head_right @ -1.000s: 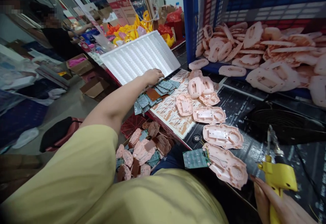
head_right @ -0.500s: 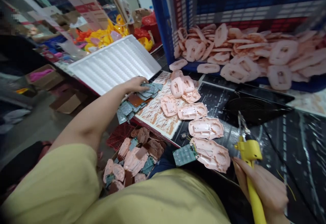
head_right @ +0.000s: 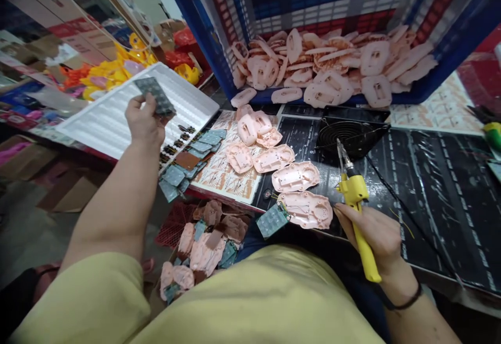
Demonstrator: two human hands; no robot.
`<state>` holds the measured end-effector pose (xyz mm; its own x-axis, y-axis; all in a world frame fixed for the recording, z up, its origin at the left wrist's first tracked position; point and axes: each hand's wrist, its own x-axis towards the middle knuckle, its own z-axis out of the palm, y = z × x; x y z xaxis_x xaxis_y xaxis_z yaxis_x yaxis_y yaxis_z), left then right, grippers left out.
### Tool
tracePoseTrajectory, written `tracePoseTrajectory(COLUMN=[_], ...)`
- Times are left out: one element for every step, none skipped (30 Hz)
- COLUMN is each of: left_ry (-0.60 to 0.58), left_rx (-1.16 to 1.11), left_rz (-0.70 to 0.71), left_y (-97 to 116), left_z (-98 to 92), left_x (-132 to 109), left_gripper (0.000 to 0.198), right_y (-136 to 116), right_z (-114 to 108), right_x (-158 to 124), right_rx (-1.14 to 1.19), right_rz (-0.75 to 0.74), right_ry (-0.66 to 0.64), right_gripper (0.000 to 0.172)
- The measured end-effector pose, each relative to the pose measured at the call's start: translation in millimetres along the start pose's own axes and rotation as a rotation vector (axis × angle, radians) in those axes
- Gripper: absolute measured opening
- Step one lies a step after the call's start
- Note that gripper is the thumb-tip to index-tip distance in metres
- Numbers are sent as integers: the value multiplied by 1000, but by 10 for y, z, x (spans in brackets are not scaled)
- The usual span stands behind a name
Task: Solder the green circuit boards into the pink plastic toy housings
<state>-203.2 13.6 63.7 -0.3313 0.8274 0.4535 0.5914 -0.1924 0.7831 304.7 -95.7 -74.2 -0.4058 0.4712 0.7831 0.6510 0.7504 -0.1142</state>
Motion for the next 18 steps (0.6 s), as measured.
tracePoseTrajectory(left_ry=[64,69,-75,-187,-352,-532,-631,-714,-782,-833,-886,-937,-982,-1034,-1096,-1153,-1189,-1192], left_rx=[-94,-208,-286,-308,-326,-384,-454,-517,-570,-609,-637,-664,-696,-728,-753,-773,-790,-806], left_rz=[-32,-80,-117,-145,-200,-289,-352,-406,-452,-486,-516,-544,-569,-597,-633,-676,-720,-757], left_y=[77,165,262,368,478,588,694,794,884,963,1028,1078,1110,1122,1114,1083,1031,964], left_z=[101,216,344,480,620,761,898,1027,1144,1249,1339,1412,1467,1502,1517,1512,1489,1451], left_x=[-74,-178,-306,-451,-606,-761,-909,-1047,-1169,-1274,-1361,-1430,-1481,-1513,-1529,-1532,-1526,-1516], left_gripper=[42,44,47,54,60,63,63,59,54,49,45,42,42,42,44,45,47,49], right_y=[12,20,21,12,-9,-41,-82,-130,-180,-228,-269,-303,-328,-345,-356,-362,-366,-368], right_z=[1,-1,-8,-19,-34,-51,-68,-81,-87,-86,-78,-66,-54,-45,-42,-46,-57,-72], right_x=[-20,-30,-26,-5,34,92,166,253,348,444,535,613,676,721,748,760,759,749], right_rx=[-7,-5,-1,-1,0,9,28,72,144,191,231,239,256,277,294,309,307,290], right_rz=[0,1,2,1,-4,-9,-13,-20,-21,-30,-58,-98,-140,-175,-194,-194,-176,-142], right_ry=[7,21,38,58,70,67,50,16,-18,-26,-31,-29,-36,-55,-69,-72,-52,-17], right_gripper=[27,31,37,43,47,51,52,53,52,50,52,53,51,48,45,43,42,41])
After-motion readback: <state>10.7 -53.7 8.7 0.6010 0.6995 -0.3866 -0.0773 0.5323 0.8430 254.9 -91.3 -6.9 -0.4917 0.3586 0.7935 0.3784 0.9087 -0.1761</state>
